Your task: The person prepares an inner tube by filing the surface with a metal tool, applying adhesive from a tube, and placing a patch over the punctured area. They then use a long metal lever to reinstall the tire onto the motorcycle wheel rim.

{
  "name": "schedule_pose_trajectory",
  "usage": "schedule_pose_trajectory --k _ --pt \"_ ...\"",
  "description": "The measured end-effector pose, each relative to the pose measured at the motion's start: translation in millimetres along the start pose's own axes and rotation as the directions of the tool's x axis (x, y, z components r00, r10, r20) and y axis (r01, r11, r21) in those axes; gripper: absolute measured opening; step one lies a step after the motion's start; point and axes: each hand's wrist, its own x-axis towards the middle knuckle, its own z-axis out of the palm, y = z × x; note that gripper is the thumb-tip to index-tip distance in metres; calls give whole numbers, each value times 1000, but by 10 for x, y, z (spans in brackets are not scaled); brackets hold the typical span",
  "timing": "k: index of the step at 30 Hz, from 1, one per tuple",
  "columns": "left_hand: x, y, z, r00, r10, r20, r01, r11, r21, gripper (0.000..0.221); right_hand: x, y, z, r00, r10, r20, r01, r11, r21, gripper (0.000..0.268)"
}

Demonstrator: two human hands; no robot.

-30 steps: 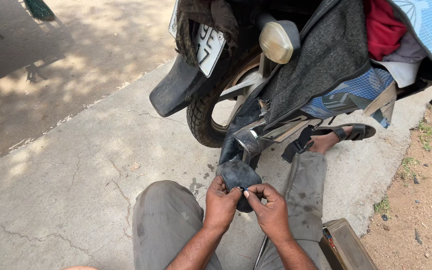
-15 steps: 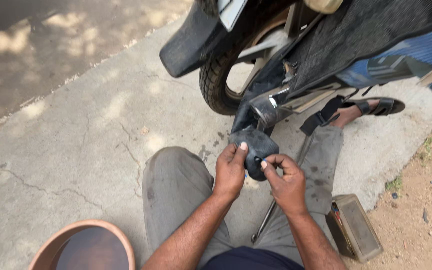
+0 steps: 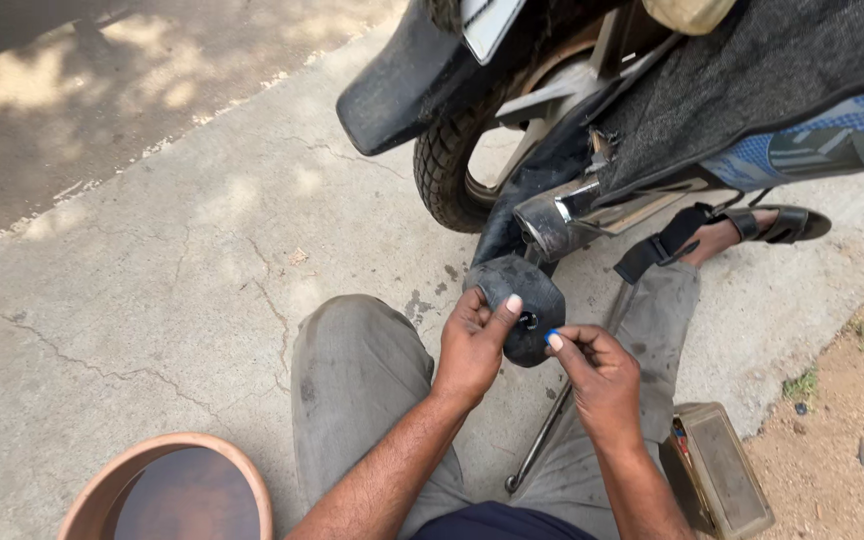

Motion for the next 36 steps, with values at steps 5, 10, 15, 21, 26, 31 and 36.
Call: schedule_pose_trajectory --k 5,10,15,21,26,31,36 --pt "2 97 -42 1000 -3 8 3 1000 -18 48 -224 748 -378 989 141 -54 -144 988 -51 13" --pt "46 23 -54 999 31 9 -31 999 -31 47 -420 1399 -587 941 135 309 45 857 -513 47" --pt "13 -5 -88 1000 10 -4 -10 1000 3 42 -237 1120 -597 961 261 92 -167 811 -560 24" --pt "4 -5 -33 998 -45 -32 45 999 -4 36 91 482 -323 996 16 83 -2 986 -164 47" --pt "-24 -16 -6 995 -100 -8 100 995 -14 31 215 308 -40 948 169 269 -194 979 67 43" --pt "16 -79 -131 993 -102 -63 102 995 -5 27 260 166 191 945 193 262 -212 976 45 41" --pt "17 -228 -249 994 -94 -57 95 995 29 20 289 351 183 924 267 274 -289 956 43 37"
